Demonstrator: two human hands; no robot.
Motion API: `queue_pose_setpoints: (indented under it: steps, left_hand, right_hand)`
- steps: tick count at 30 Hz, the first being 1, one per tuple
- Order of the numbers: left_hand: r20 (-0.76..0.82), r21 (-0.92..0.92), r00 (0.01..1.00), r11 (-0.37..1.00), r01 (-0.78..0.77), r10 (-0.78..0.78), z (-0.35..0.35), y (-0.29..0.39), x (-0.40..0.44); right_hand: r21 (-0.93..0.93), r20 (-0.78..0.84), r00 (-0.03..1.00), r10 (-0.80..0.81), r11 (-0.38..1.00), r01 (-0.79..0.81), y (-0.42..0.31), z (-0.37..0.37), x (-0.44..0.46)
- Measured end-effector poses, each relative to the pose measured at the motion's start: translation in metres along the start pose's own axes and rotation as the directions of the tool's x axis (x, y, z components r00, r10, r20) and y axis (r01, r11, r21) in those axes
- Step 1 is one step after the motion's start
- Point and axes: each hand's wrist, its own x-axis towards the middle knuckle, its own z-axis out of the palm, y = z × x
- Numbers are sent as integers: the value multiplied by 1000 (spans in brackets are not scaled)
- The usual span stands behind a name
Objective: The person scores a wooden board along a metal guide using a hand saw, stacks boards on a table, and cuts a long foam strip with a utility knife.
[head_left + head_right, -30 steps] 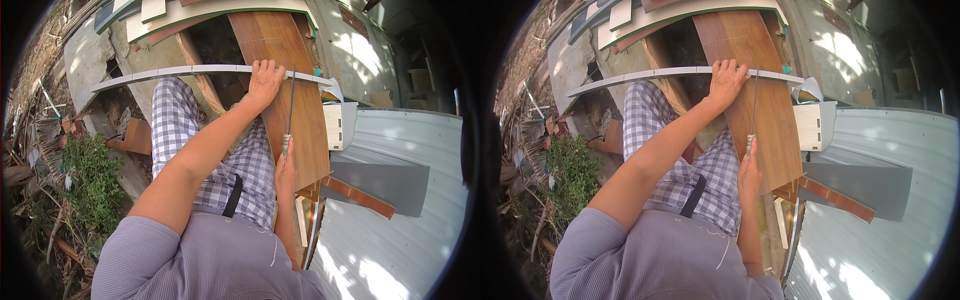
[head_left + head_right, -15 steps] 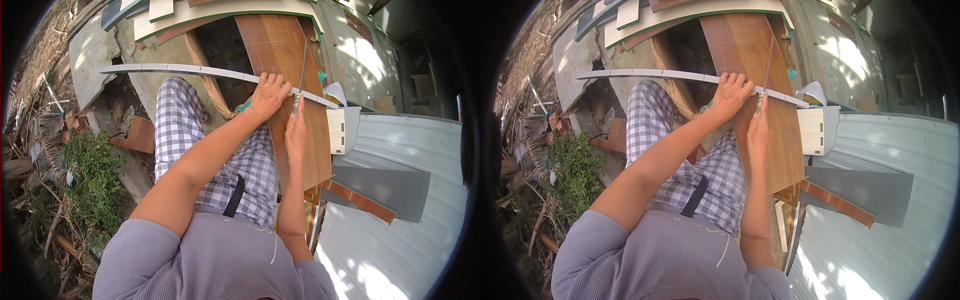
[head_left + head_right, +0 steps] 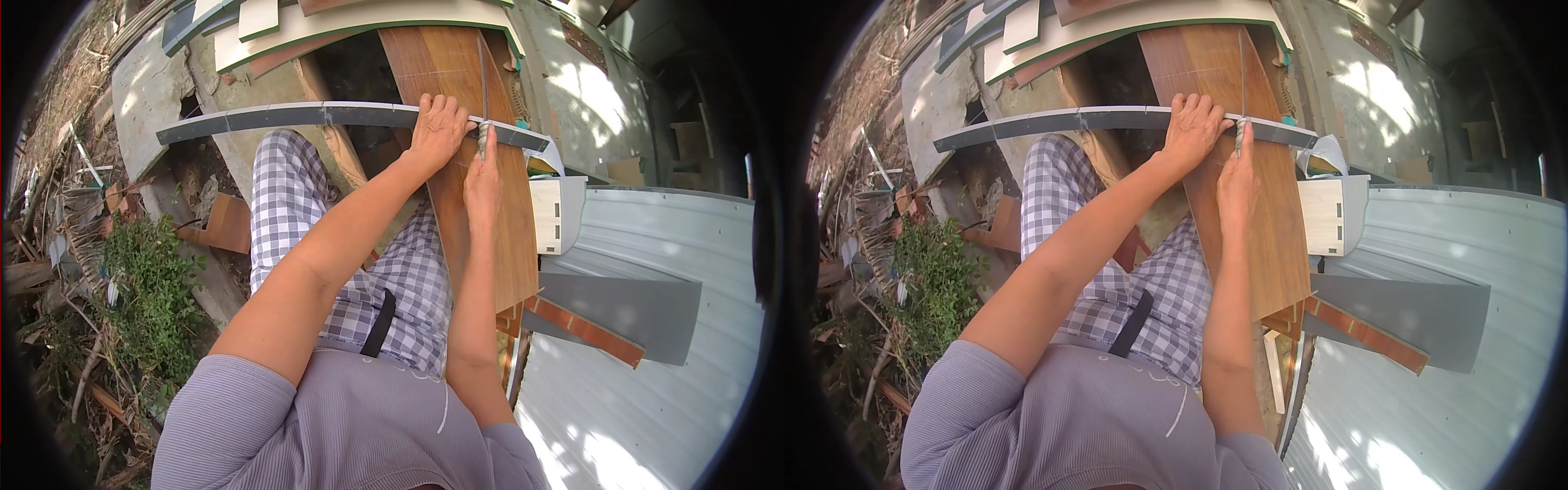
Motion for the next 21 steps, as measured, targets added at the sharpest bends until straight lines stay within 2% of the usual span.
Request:
queue_pose_setpoints:
  steps: [4, 6, 7, 9, 10, 12, 15, 19, 21]
  left_hand:
    - [-11, 36, 1000, 999, -25, 26, 0, 6, -8]
    - [13, 71, 1000, 997, -15, 14, -2, 8, -8]
    - [14, 63, 1000, 998, -12, 11, -2, 8, -6]
    - [13, 70, 1000, 997, -18, 17, -2, 6, -4]
    - [13, 66, 1000, 998, -15, 14, -2, 6, -6]
    - [30, 65, 1000, 998, -12, 10, -1, 7, -8]
    - [31, 54, 1000, 999, 2, -4, -1, 10, -12]
    - [27, 60, 999, 998, 16, -17, -3, 12, -14]
    - [24, 49, 999, 999, 22, -24, -2, 11, -12]
  right_hand:
    - [63, -22, 1000, -20, 998, 21, 5, -4, -25]
    - [74, 51, 995, 82, 994, -85, 3, -15, -54]
    - [67, 52, 995, 85, 994, -89, 5, -18, -71]
    - [21, 121, 968, 219, 975, -223, 13, -23, -105]
    - [16, 121, 968, 221, 974, -224, 19, -24, -120]
    - [24, 15, 999, 50, 998, -50, 25, -26, -138]
    - [12, 79, 990, 113, 993, -115, 19, -34, -127]
    - [-9, 124, 986, 107, 994, -107, 14, -21, -57]
    - [12, 4, 998, -65, 998, 65, 11, -10, -34]
